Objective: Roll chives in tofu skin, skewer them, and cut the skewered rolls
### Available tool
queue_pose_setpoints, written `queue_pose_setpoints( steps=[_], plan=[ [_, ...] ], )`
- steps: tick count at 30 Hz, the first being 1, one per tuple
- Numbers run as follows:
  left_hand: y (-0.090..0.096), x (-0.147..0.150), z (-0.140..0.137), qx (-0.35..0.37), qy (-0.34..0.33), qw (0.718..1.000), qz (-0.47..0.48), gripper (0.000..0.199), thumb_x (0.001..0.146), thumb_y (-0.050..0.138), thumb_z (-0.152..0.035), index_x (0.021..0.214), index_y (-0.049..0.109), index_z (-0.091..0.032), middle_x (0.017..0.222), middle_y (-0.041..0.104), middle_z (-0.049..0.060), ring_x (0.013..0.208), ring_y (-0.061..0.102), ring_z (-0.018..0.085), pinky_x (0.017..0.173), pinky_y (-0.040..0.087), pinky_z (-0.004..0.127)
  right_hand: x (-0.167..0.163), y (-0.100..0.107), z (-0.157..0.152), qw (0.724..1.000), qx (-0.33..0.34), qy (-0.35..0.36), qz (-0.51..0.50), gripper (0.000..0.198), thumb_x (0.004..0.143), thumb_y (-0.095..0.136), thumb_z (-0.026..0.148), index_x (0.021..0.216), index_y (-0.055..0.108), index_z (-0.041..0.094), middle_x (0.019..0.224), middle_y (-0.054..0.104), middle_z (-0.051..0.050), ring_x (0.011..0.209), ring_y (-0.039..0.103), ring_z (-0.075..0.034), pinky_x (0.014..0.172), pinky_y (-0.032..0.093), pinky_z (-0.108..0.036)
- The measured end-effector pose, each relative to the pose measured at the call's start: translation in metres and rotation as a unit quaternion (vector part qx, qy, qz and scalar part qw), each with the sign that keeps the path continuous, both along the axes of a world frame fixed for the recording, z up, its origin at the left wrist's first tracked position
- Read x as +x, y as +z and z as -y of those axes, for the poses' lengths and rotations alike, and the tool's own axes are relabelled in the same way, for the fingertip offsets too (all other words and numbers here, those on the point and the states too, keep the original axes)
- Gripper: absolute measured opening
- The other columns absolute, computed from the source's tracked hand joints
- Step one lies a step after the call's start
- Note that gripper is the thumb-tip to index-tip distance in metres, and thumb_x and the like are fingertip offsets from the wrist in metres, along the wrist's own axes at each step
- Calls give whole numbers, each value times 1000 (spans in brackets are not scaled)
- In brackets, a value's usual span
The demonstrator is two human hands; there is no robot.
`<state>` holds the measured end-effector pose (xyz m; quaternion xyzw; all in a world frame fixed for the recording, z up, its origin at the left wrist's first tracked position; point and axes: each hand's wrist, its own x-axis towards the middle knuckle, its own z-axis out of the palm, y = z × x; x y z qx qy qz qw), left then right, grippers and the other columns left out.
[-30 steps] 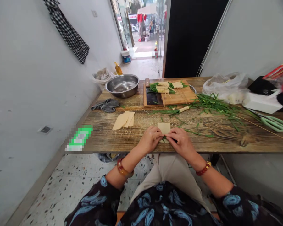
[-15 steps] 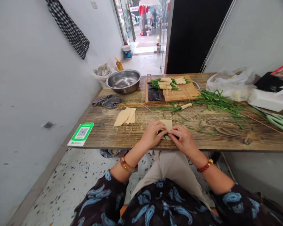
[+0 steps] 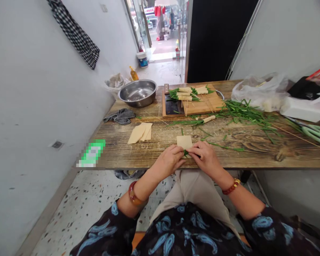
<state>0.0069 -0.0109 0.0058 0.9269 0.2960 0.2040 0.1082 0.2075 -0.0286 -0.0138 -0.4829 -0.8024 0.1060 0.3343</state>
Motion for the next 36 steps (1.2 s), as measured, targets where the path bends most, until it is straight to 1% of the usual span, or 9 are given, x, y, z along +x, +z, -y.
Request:
queue_pose_setpoints(
  steps=[3, 9, 16, 19, 23, 27, 29, 32, 36],
  plan=[
    [0, -3, 1, 24, -7, 1000, -9, 16, 92, 48, -22, 100, 60, -15, 102, 60, 9, 94, 54, 18, 84, 48, 33, 1, -2, -2, 1000, 3, 12, -16, 17, 88, 56, 20, 91, 72, 22, 86, 63, -7, 83, 53, -20, 74, 41, -34],
    [-5, 2, 3, 84, 15, 995, -54, 21, 94, 40, -17, 88, 60, -15, 91, 61, 8, 84, 54, 17, 79, 49, 32, 0, -3, -1, 1000, 9, 16, -18, 18, 89, 54, 20, 92, 72, 22, 88, 63, -7, 84, 54, -20, 74, 43, -35],
    [-11, 12, -5, -3, 82, 991, 106, 14, 79, 52, -5, 72, 57, -17, 79, 62, 4, 77, 56, 15, 73, 47, 29, 3, 5, 5, 999, 7, 47, -4, 18, 88, 56, 23, 101, 68, 20, 94, 63, -8, 90, 54, -21, 80, 44, -37],
    [-11, 13, -7, -28, 97, 987, 129, 15, 75, 53, -4, 69, 57, -17, 77, 63, 3, 76, 57, 15, 73, 46, 29, 4, 5, 6, 999, 8, 52, 6, 23, 84, 63, 29, 105, 67, 20, 98, 63, -9, 92, 54, -23, 81, 45, -39],
    [-10, 12, -6, -45, 93, 983, 154, 15, 75, 52, -4, 71, 59, -17, 79, 64, 4, 78, 58, 16, 75, 47, 30, 3, 2, 4, 999, 12, 32, 9, 18, 91, 53, 23, 101, 68, 22, 94, 63, -8, 90, 55, -22, 78, 46, -37],
    [-6, 7, 0, -55, 83, 986, 134, 6, 79, 59, -13, 82, 62, -18, 90, 67, 5, 85, 60, 17, 81, 47, 33, 0, 1, 2, 1000, 8, 26, 11, 20, 92, 49, 22, 96, 68, 20, 92, 63, -8, 88, 55, -21, 78, 46, -36],
    [-3, 6, 3, -47, 90, 990, 101, 11, 78, 66, -21, 88, 63, -18, 96, 67, 6, 89, 59, 20, 82, 46, 36, 0, 1, 1, 1000, 7, 23, 5, 19, 92, 50, 22, 93, 69, 20, 91, 63, -8, 87, 55, -21, 77, 46, -36],
    [-3, 8, 5, -25, 111, 991, 71, 5, 84, 61, -23, 84, 63, -18, 93, 67, 6, 87, 57, 20, 81, 45, 37, -1, 1, 0, 1000, 5, 15, -4, 18, 90, 51, 21, 89, 69, 20, 89, 63, -7, 85, 55, -20, 76, 45, -35],
    [-6, 12, 1, -29, 133, 985, 101, 16, 88, 55, -20, 75, 63, -18, 85, 66, 5, 84, 55, 18, 81, 44, 35, -3, 0, -3, 1000, -8, 9, -24, 17, 89, 53, 22, 86, 70, 21, 86, 63, -6, 83, 56, -20, 75, 45, -35]
  ],
)
